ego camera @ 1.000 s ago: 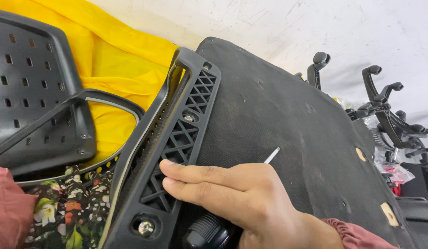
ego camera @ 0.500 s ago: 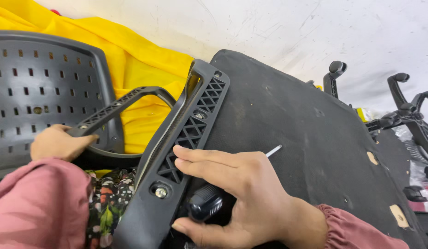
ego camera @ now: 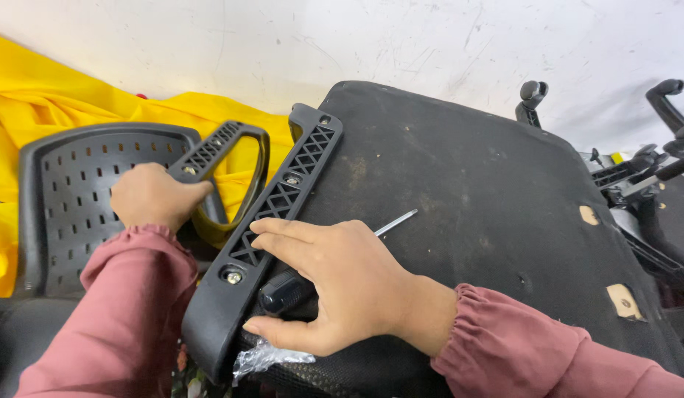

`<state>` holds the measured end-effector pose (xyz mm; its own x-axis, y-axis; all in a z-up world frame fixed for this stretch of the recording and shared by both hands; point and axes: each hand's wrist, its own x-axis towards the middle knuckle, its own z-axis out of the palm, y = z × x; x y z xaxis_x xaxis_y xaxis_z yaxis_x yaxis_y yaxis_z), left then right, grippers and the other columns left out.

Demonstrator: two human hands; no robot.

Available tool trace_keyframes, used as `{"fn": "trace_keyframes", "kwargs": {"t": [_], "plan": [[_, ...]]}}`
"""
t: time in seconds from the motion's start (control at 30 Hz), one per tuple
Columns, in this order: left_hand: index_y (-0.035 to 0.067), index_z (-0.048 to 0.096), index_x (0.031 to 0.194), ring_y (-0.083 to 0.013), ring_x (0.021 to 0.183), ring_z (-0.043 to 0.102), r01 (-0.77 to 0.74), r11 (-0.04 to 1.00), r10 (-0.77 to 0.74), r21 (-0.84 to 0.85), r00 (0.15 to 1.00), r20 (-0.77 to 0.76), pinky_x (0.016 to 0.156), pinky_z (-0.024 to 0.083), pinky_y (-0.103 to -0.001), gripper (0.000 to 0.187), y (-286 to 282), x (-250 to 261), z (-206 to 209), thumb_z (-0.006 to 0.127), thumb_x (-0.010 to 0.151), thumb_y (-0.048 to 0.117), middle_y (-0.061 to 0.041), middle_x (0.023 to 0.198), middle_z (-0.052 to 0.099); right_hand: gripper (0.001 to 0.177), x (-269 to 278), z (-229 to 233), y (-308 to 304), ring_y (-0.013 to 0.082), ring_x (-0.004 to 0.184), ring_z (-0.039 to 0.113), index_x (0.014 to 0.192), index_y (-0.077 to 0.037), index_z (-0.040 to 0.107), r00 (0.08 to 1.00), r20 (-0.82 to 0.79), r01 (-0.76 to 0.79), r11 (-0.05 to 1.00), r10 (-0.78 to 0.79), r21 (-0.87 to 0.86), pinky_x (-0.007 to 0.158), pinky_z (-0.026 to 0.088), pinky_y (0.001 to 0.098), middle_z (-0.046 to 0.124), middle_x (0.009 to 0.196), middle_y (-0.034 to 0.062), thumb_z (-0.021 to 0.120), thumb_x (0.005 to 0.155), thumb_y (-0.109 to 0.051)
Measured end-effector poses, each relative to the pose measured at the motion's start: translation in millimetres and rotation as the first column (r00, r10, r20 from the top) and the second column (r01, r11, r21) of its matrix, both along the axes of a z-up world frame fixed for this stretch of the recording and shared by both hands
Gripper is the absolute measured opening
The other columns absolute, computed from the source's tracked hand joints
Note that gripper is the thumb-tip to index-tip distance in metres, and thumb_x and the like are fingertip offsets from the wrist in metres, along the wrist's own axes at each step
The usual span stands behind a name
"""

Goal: The person uses a screwdriver to attach a black plastic bracket to the underside of an office chair seat, then removes it and reattaches it to a different position, tightening screws at each step.

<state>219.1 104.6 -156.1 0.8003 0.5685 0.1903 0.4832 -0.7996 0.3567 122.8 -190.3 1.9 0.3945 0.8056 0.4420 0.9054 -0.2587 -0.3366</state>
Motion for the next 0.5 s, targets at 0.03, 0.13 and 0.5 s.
{"fn": "trace_keyframes", "kwargs": {"t": [0.03,0.13,0.5], "plan": [[0.002,0.080,0.092,-0.0420,0.084,0.072,-0.020,0.999,0.017,0.038,0.997,0.074,0.075,0.056,-0.049,0.065,4,2,15,0.082,0.069,0.063,-0.024,0.090,0.074,0.067,-2,2,0,0.0297,0.101,0.076,0.123,0.005,0.068,1.000,0.023,-0.001,1.000,0.000,0.017,0.080,0.062,0.0316,0.070,0.133,0.0194,0.081,0.080,-0.045],[0.000,0.078,0.084,-0.0416,0.074,0.071,-0.086,0.991,0.051,0.104,0.952,0.303,0.069,0.055,-0.048,0.061,15,5,61,0.086,0.067,0.058,-0.024,0.080,0.072,0.066,-14,6,-6,0.0300,0.095,0.075,0.120,0.004,0.068,1.000,0.023,-0.019,1.000,0.019,0.010,0.075,0.061,0.0322,0.070,0.133,0.0161,0.080,0.077,-0.045],[0.004,0.075,0.067,-0.0352,0.053,0.069,-0.069,0.951,-0.193,0.300,0.626,0.755,0.057,0.056,-0.044,0.032,-33,-1,228,0.086,0.059,0.033,-0.017,0.061,0.069,0.070,-38,-5,5,0.0313,0.092,0.074,0.123,0.004,0.067,0.989,0.101,-0.113,0.991,0.106,0.068,0.073,0.059,0.0355,0.068,0.138,0.0167,0.075,0.082,-0.052]]}}
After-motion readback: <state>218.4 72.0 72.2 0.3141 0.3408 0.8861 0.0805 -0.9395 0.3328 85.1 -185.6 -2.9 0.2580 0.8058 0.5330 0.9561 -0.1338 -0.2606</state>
